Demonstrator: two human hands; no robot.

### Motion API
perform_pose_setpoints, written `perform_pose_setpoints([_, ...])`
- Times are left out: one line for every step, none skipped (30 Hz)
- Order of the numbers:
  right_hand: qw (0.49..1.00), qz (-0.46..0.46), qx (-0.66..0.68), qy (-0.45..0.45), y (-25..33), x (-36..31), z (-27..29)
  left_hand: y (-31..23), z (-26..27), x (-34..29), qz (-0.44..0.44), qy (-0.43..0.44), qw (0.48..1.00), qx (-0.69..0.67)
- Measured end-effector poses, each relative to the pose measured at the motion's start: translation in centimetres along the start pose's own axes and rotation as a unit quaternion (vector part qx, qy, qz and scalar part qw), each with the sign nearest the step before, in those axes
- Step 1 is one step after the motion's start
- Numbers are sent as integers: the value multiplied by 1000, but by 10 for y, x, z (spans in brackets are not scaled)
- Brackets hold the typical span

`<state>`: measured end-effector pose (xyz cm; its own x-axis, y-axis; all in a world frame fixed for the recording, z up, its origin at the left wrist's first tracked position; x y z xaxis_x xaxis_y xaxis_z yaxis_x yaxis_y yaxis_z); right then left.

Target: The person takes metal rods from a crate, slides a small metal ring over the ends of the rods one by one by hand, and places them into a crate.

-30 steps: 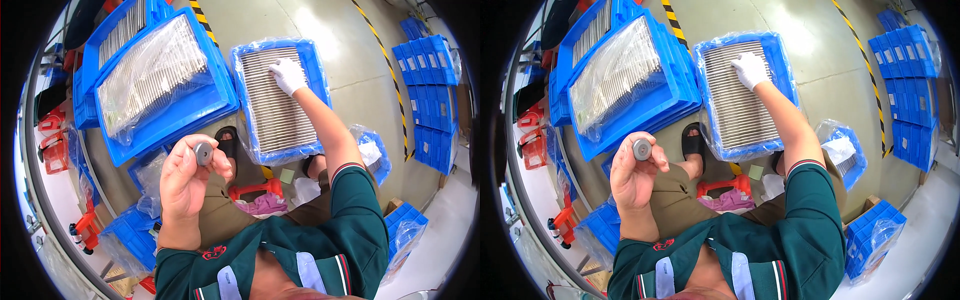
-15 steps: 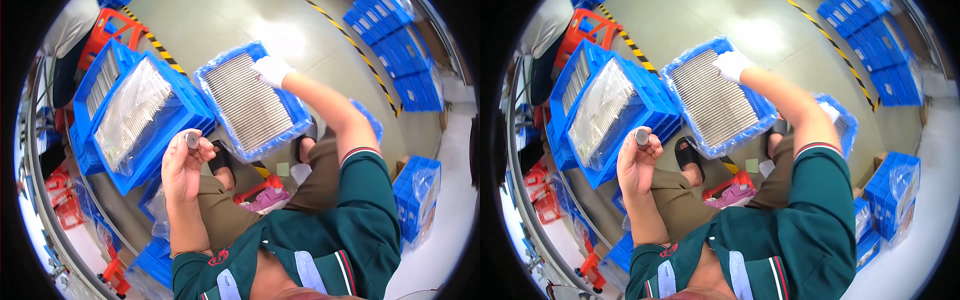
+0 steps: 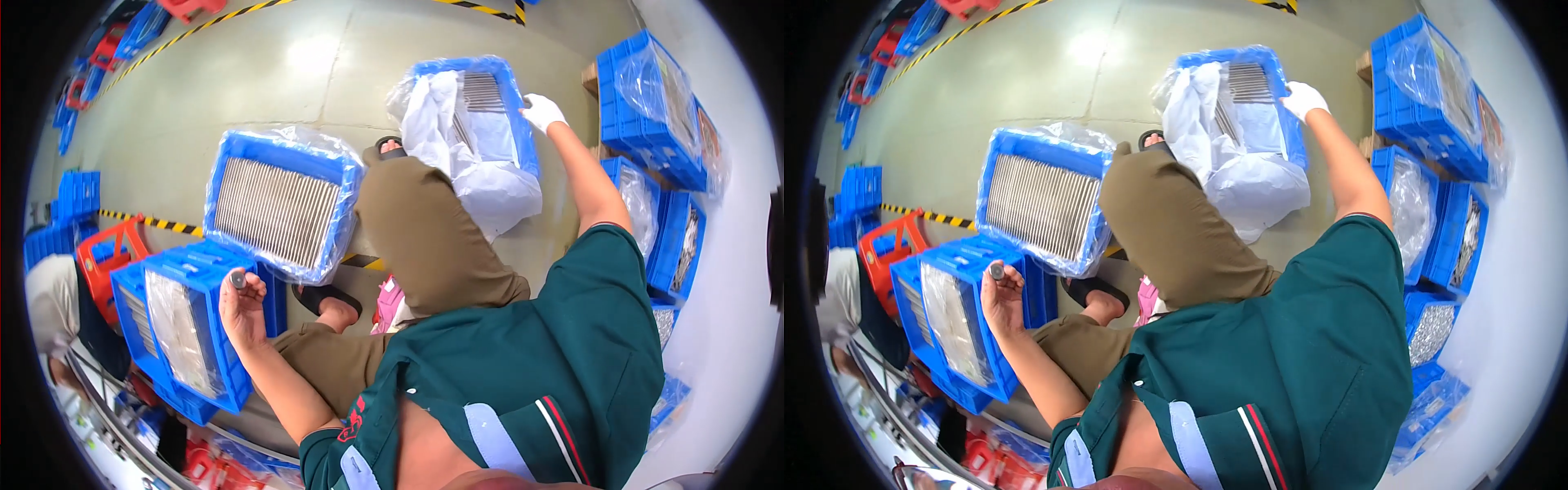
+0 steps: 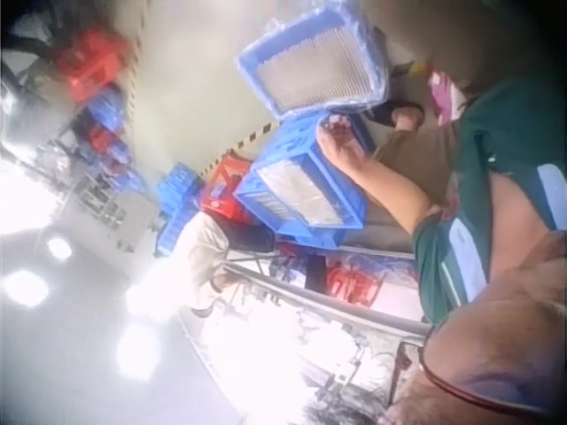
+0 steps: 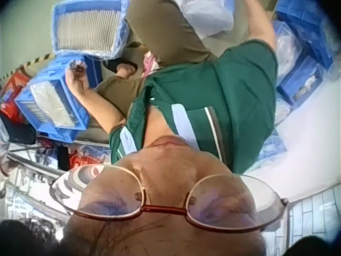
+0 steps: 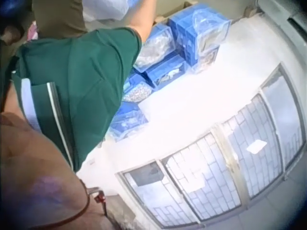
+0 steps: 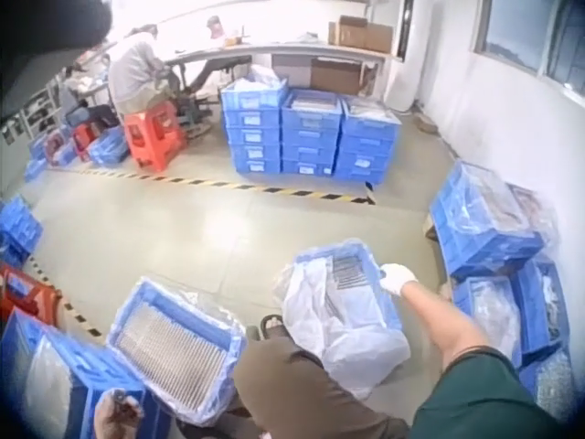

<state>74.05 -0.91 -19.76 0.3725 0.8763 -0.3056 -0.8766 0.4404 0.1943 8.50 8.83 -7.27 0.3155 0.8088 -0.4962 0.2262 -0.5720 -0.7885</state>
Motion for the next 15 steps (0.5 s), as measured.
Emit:
perform_pose_setpoints([1000, -11, 7, 1, -23, -9, -9, 7, -2, 8, 25, 26, 999, -5])
perform_pose_setpoints([998, -50, 22, -17, -42, -19, -15, 14, -2, 13, 39, 39, 998, 4])
perform_pose_setpoints([995, -88, 35, -35, -57, -26, -23, 20, -2, 18, 56, 53, 997, 13])
perform_pose_setpoints([995, -86, 27, -46, -59, -27, -33, 22, -2, 19, 71, 57, 995, 27])
perform_pose_setpoints([994, -92, 30, -45, -60, -32, -41, 28, -2, 24, 91, 65, 993, 38])
perform_pose_setpoints([996, -71, 24, -54, -53, -31, -47, 32, -2, 28, 103, 75, 990, 60])
perform_pose_setpoints([997, -46, 22, -62, -41, -24, -55, 32, -2, 27, 121, 67, 988, 62])
perform_pose_setpoints([998, -22, 4, -54, -31, -14, -64, 34, -1, 27, 131, 65, 987, 68])
perform_pose_setpoints([999, -3, -18, -46, -23, -4, -73, 39, 0, 32, 144, 68, 985, 72])
perform_pose_setpoints([999, 20, -31, -20, -17, 7, -86, 44, 3, 36, 160, 59, 983, 67])
perform_pose_setpoints([999, 37, -34, 5, -2, 17, -94, 45, 7, 36, 165, 51, 983, 67])
perform_pose_setpoints([996, 69, -61, 5, 3, 31, -115, 46, 11, 34, 176, 43, 981, 65])
perform_pose_setpoints([991, 97, -92, 6, 7, 41, -131, 49, 14, 35, 189, 38, 979, 62])
perform_pose_setpoints([991, 97, -89, 8, 3, 52, -144, 51, 16, 35, 202, 35, 976, 68])
perform_pose_setpoints([990, 88, -113, 10, 5, 64, -153, 53, 20, 33, 210, 24, 975, 71])
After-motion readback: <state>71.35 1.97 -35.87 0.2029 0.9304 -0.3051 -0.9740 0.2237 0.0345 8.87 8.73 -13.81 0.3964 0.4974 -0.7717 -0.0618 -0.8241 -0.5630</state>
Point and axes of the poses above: each hand's wrist, its own x-axis towards the middle knuckle, its own z-axis out of the back of the hand, y = z × x, the point moved 6 cm from there along x, towards the middle knuckle, and after that the axes turned 13 degrees about z, right-handed, at the moved point
